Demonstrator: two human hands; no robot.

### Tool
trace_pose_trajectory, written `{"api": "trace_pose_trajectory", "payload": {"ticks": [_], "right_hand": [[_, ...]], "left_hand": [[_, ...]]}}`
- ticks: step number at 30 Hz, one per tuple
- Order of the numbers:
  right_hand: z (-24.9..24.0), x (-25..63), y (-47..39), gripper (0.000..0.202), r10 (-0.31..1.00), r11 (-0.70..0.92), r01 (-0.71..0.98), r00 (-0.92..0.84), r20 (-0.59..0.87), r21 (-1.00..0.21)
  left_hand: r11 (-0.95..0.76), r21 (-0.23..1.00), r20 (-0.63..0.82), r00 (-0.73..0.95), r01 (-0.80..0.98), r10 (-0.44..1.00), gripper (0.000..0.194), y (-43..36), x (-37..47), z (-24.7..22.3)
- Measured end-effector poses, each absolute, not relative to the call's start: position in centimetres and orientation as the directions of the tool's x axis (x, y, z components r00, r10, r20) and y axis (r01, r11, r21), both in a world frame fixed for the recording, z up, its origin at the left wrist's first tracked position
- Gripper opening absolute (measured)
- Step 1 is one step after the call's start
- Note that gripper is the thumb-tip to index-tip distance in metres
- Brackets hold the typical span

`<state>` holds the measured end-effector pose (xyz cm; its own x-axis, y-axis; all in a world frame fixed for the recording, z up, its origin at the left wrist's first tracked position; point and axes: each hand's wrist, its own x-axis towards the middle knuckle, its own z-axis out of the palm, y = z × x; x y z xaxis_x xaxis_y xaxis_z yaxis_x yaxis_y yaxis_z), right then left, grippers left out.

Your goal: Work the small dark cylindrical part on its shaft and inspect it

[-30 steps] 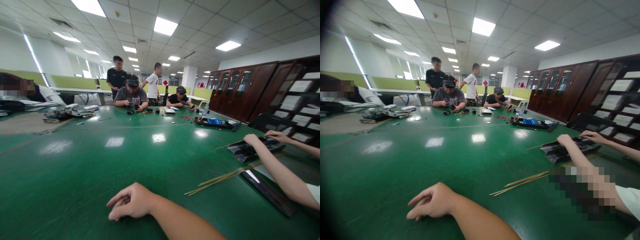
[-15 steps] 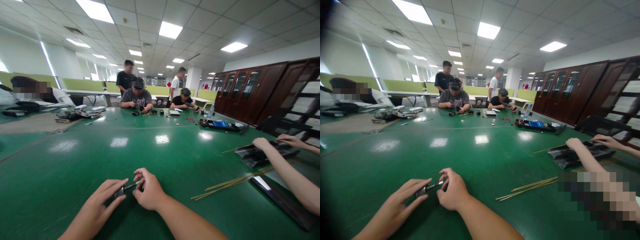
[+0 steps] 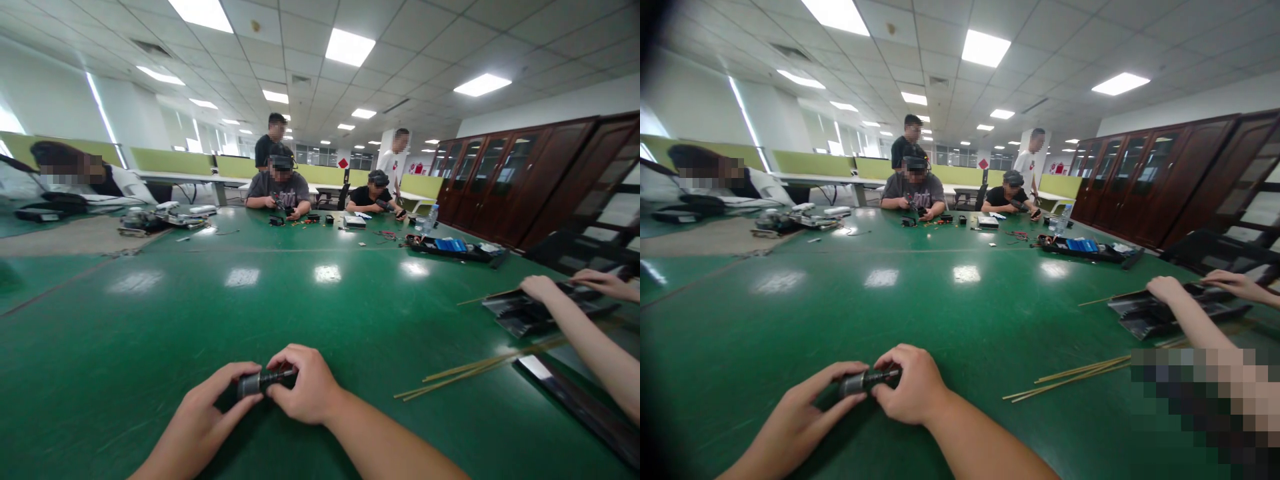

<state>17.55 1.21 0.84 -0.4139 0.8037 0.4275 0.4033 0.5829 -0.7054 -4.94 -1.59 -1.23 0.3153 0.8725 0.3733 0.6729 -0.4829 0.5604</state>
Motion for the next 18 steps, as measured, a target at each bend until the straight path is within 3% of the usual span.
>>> {"api": "trace_pose_trajectory", "payload": {"ticks": [18], "right_hand": [[0.41, 17.37, 0.89, 0.016, 0.757, 0.643, 0.367, -0.440, 0.484, -0.672]], "left_hand": [[-0.527, 0.516, 0.409, 0.345, 0.675, 0.844, 0.040, -1.89, -5.17, -1.86]]}}
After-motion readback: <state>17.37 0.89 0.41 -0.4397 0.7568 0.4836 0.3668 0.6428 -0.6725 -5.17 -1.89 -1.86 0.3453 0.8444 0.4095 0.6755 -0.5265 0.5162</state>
